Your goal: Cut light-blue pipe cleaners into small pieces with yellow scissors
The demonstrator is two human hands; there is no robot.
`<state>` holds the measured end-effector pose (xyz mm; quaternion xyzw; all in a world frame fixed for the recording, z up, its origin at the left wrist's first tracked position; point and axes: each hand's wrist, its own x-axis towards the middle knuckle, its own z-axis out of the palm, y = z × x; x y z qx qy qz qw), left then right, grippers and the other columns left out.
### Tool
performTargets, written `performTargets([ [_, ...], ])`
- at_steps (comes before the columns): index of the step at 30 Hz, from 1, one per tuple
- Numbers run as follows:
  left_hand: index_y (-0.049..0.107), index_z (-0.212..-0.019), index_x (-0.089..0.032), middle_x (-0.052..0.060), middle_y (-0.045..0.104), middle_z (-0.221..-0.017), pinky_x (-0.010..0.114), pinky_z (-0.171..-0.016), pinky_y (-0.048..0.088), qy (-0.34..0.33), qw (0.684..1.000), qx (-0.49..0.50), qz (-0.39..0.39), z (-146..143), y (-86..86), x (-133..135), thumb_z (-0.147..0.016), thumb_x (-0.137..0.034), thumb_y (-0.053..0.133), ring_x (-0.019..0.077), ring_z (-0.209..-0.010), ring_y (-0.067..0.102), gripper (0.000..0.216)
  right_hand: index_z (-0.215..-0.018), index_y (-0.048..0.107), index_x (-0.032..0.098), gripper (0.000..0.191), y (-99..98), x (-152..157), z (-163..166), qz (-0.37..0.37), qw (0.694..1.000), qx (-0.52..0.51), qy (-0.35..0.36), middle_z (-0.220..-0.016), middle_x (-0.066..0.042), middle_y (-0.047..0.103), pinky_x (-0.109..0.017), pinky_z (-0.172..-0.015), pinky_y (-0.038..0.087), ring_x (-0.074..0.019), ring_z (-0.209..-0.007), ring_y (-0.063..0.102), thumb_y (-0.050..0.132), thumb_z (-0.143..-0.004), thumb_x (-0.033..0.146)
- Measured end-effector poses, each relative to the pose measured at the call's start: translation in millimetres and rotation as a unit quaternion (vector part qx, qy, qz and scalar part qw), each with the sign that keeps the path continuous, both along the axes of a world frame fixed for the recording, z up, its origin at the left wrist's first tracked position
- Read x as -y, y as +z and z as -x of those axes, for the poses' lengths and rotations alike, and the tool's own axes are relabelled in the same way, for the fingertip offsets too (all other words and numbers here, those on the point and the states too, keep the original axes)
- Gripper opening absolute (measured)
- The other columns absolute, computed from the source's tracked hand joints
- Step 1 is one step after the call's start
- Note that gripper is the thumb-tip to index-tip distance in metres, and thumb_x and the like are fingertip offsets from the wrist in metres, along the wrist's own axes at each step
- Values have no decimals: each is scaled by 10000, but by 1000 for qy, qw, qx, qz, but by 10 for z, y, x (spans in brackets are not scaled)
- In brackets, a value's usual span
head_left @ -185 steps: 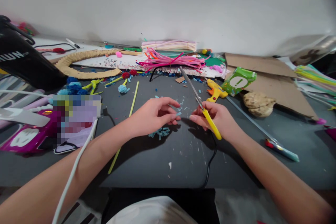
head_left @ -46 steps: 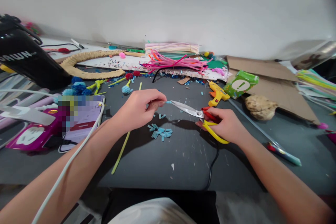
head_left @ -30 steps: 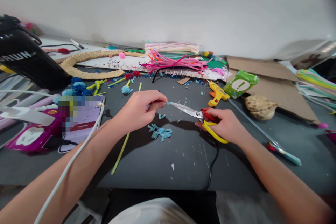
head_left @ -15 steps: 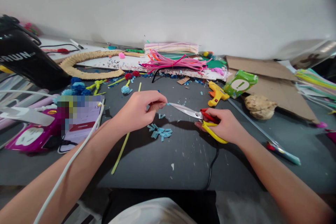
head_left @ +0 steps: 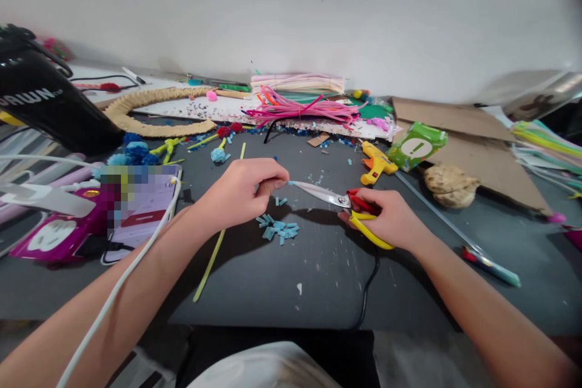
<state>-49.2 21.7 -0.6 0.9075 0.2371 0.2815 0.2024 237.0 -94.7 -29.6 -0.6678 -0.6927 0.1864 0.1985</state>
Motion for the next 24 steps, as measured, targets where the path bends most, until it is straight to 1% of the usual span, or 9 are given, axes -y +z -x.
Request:
performTargets([
  [7, 640, -870, -177, -23, 623, -765, 207, -624, 386, 3, 1000, -2, -1, 6, 8, -2, -755, 8, 490, 98, -673, 538, 264, -658, 424, 201, 354, -4, 2, -2, -1, 1000, 1, 0, -612, 63, 421, -222, -523, 287, -94, -583, 326, 719, -715, 389],
  [16, 642, -876, -177, -17, 625, -766, 206, -636, 398, -6, 1000, 6, -8, -8, -5, 5, -766, 6, 492, 102, -672, 542, 261, -662, 418, 202, 370, -9, -8, 6, 3, 1000, -6, 8, -625, 50, 445, -232, -533, 297, -100, -587, 342, 694, -746, 433],
  [24, 637, -876, -180, -14, 622, -773, 214, -640, 393, -6, 1000, 7, 3, -17, -19, -6, -760, 11, 495, 108, -684, 543, 265, -672, 474, 193, 336, -21, -19, -3, -7, 1000, -5, 15, -637, 33, 473, -239, -547, 303, -107, -603, 366, 653, -778, 457],
])
